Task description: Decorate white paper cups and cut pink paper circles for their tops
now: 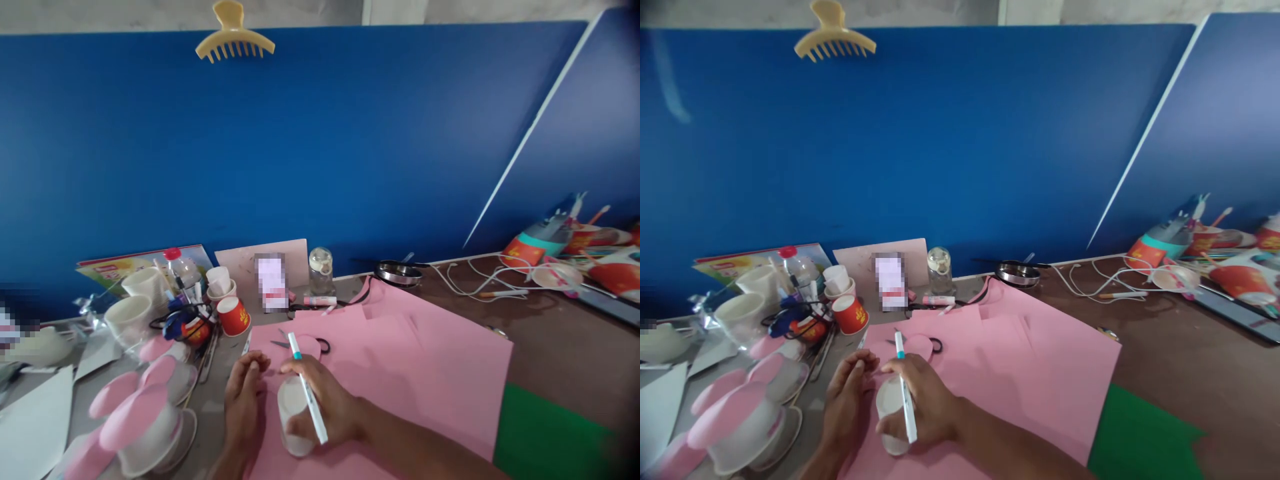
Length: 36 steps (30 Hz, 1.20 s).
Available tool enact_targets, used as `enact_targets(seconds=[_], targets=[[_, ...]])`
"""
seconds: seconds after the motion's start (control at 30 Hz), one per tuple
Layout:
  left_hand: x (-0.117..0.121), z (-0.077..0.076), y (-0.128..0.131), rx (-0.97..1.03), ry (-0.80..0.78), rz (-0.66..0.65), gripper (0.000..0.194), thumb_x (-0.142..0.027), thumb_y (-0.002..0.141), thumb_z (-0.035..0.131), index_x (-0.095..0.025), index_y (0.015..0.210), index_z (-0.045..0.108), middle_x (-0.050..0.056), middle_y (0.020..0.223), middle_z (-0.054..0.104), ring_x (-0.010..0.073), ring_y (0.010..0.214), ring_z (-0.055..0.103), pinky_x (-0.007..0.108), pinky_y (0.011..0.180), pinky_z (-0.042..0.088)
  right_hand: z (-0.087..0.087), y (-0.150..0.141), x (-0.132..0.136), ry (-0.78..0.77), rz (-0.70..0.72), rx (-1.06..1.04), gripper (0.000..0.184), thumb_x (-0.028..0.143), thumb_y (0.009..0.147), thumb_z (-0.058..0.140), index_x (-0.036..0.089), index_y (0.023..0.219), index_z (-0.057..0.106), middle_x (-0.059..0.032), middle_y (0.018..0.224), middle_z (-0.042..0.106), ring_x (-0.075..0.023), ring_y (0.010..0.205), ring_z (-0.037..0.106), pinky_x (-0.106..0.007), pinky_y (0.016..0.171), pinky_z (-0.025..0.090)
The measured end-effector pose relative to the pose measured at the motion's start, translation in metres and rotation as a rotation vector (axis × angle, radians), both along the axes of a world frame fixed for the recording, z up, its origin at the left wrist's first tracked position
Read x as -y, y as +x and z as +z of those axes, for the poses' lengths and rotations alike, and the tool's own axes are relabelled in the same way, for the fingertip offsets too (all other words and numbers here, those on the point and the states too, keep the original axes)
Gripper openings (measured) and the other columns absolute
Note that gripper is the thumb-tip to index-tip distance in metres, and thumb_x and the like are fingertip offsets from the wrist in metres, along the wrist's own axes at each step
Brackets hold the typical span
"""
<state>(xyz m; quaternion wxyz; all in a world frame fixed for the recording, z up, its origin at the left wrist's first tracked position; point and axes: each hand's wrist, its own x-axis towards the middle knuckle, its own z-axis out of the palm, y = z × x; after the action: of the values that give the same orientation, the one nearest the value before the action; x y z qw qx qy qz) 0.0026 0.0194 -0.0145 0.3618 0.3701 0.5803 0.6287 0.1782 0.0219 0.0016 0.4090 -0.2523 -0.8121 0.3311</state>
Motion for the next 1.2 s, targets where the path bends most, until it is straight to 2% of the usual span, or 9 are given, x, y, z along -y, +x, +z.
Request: enact_targets(seconds=[0.1,0.17,0.27,0.37,0.47,0.57,0.7,0.87,1.2], targets=[[0.000,-0.006,-0.005,-0.200,0.055,-0.108,0.033,-0.047,0.082,0.057,-0.021,0.102,0.064,0.009,0.104,0.068,0.0237,0.096,0.064,0.037,0.081,0.050,0.011,0.004,-0.001,-0.107,-0.027,-0.179,0.061,0.061,0.080,0.056,0.020,0.124,0.047,-0.0125,0.109,0.060,-0.0250,0.099,0.057,-0.038,0.088,0.045],[0.000,-0.008,-0.008,-0.407,0.190,-0.100,0.032,-0.041,0.087,0.052,-0.022,0.112,0.061,0.011,0.116,0.064,0.0253,0.110,0.058,0.043,0.093,0.045,0.016,0.006,-0.003,-0.229,-0.058,-0.333,0.054,0.061,0.089,0.042,0.020,0.123,0.049,-0.0057,0.084,0.061,-0.0188,0.076,0.057,-0.034,0.074,0.046],[-0.001,-0.005,-0.010,-0.740,0.427,-0.113,0.035,-0.025,0.091,0.047,-0.025,0.126,0.054,0.010,0.130,0.056,0.0246,0.127,0.045,0.046,0.104,0.035,0.022,0.008,-0.010,-0.386,-0.039,-0.395,0.062,0.065,0.092,0.029,0.015,0.105,0.063,0.0021,0.058,0.046,-0.0131,0.054,0.044,-0.029,0.058,0.039],[-0.001,-0.002,-0.011,-1.005,0.552,-0.236,0.041,-0.015,0.090,0.046,-0.029,0.127,0.052,0.006,0.125,0.061,0.0243,0.132,0.039,0.048,0.107,0.033,0.024,0.009,-0.016,-0.489,0.007,-0.346,0.063,0.068,0.089,0.032,0.015,0.085,0.066,0.0040,0.055,0.037,-0.0112,0.052,0.037,-0.026,0.051,0.031],[-0.001,-0.004,-0.012,-1.147,0.517,-0.394,0.034,-0.017,0.089,0.047,-0.026,0.120,0.058,0.006,0.111,0.068,0.0251,0.119,0.052,0.048,0.103,0.037,0.021,0.007,-0.017,-0.586,0.001,-0.319,0.046,0.059,0.091,0.041,0.017,0.087,0.060,0.0054,0.056,0.039,-0.0105,0.052,0.036,-0.024,0.050,0.030],[0.000,-0.006,-0.011,-1.131,0.375,-0.474,0.031,-0.020,0.092,0.040,-0.020,0.117,0.060,0.011,0.099,0.069,0.0233,0.093,0.063,0.040,0.083,0.050,0.017,0.006,-0.019,-0.614,-0.033,-0.263,0.032,0.051,0.088,0.053,0.019,0.084,0.055,0.0036,0.063,0.050,-0.0108,0.055,0.043,-0.024,0.052,0.033],[0.002,-0.002,-0.006,-1.082,0.224,-0.492,0.033,-0.023,0.094,0.033,-0.017,0.109,0.061,0.010,0.083,0.065,0.0222,0.074,0.061,0.034,0.065,0.050,0.012,0.004,-0.025,-0.668,-0.029,-0.280,0.034,0.052,0.083,0.058,0.019,0.081,0.053,0.0045,0.056,0.051,-0.0105,0.050,0.044,-0.024,0.050,0.033],[0.003,-0.002,-0.004,-1.012,0.203,-0.452,0.030,-0.029,0.092,0.040,-0.019,0.109,0.062,0.012,0.093,0.069,0.0251,0.085,0.064,0.037,0.074,0.050,0.006,-0.004,-0.029,-0.761,-0.124,-0.428,0.036,0.053,0.080,0.059,0.019,0.074,0.049,0.0084,0.043,0.045,-0.0078,0.041,0.033,-0.023,0.045,0.025],[0.008,0.002,-0.001,-0.924,0.066,-0.479,0.029,-0.035,0.092,0.038,-0.020,0.096,0.062,0.008,0.085,0.071,0.0232,0.078,0.066,0.032,0.070,0.048,0.009,0.000,-0.031,-0.789,-0.040,-0.465,0.034,0.051,0.081,0.059,0.020,0.073,0.047,0.0093,0.042,0.042,-0.0084,0.041,0.034,-0.024,0.046,0.027]])
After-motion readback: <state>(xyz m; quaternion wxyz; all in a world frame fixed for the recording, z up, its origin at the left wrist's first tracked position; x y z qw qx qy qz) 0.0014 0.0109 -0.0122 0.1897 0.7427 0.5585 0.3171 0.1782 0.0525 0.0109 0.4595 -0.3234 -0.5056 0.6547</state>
